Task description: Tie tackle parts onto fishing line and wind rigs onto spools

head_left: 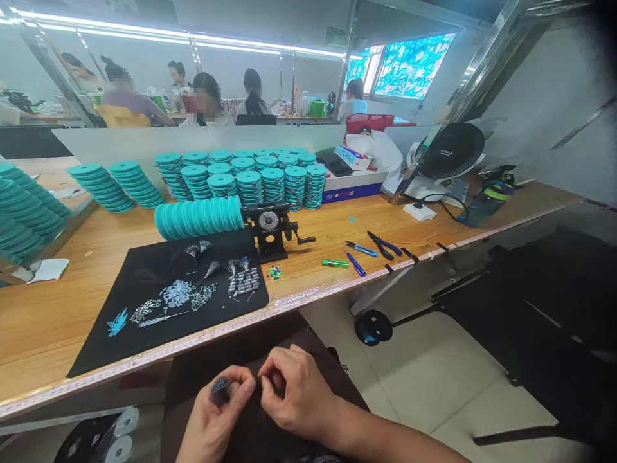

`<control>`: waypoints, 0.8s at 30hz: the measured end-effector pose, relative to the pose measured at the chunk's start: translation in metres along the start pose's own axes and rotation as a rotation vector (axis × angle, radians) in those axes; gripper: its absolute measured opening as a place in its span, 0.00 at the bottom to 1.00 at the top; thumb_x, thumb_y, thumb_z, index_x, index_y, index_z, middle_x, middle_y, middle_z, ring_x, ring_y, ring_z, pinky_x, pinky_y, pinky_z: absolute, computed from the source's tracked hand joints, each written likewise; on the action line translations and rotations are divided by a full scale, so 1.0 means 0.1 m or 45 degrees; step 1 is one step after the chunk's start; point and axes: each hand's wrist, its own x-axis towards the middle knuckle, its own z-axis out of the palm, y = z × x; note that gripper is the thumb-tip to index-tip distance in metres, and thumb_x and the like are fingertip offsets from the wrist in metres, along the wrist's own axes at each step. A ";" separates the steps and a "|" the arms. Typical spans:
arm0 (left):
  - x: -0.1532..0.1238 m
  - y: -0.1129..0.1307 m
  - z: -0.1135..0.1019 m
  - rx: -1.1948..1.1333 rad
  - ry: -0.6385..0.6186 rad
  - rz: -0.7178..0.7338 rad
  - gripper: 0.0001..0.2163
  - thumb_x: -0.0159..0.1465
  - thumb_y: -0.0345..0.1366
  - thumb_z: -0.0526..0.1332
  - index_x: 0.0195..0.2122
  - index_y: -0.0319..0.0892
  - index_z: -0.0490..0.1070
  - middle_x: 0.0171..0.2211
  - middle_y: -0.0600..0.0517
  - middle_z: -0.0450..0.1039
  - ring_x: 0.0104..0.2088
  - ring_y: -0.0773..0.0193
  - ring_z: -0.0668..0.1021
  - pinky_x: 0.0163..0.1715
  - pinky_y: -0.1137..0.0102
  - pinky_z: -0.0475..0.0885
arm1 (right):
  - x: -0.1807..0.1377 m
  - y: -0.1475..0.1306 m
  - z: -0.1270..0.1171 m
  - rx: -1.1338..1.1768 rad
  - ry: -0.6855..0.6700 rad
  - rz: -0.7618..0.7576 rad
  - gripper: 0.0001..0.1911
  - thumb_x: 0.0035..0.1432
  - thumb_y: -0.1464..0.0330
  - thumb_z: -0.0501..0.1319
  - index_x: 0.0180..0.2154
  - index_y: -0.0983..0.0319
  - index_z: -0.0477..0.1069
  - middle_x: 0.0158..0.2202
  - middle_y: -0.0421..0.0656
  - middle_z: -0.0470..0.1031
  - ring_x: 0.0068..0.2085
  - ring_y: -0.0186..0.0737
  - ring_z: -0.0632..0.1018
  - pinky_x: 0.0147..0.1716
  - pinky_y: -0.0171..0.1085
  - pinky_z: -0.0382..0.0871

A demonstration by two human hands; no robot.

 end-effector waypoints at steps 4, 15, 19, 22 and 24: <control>-0.05 0.11 -0.22 -0.217 0.105 -0.091 0.20 0.50 0.56 0.68 0.28 0.44 0.72 0.21 0.57 0.61 0.23 0.67 0.64 0.24 0.72 0.67 | 0.08 0.31 -0.28 -0.088 0.063 0.212 0.07 0.51 0.77 0.55 0.31 0.61 0.68 0.28 0.40 0.71 0.32 0.39 0.71 0.37 0.37 0.60; 0.02 0.11 0.18 0.241 0.006 0.166 0.11 0.57 0.44 0.67 0.35 0.43 0.72 0.22 0.58 0.61 0.24 0.68 0.64 0.24 0.75 0.61 | 0.04 0.00 -0.26 0.776 -0.289 0.339 0.05 0.60 0.68 0.59 0.37 0.61 0.72 0.26 0.35 0.65 0.28 0.32 0.66 0.28 0.31 0.59; 0.02 -0.01 0.11 -0.199 -0.243 -0.016 0.12 0.62 0.45 0.63 0.39 0.45 0.66 0.28 0.57 0.64 0.24 0.71 0.63 0.23 0.77 0.61 | 0.05 0.13 -0.18 0.735 -0.241 0.348 0.07 0.60 0.65 0.61 0.32 0.62 0.71 0.21 0.32 0.56 0.24 0.30 0.58 0.23 0.32 0.51; 0.03 -0.08 0.13 -0.391 -0.345 -0.089 0.10 0.66 0.45 0.59 0.34 0.44 0.64 0.25 0.59 0.60 0.20 0.73 0.56 0.20 0.77 0.55 | 0.10 0.21 -0.20 0.488 -0.144 0.276 0.08 0.61 0.65 0.60 0.32 0.61 0.73 0.21 0.33 0.58 0.25 0.32 0.61 0.25 0.33 0.52; 0.02 -0.09 0.17 -0.452 -0.327 -0.087 0.12 0.65 0.45 0.60 0.31 0.43 0.63 0.24 0.59 0.58 0.21 0.72 0.55 0.20 0.76 0.53 | 0.13 0.25 -0.22 0.260 -0.011 0.263 0.08 0.63 0.66 0.59 0.33 0.60 0.74 0.21 0.34 0.61 0.26 0.34 0.63 0.28 0.34 0.54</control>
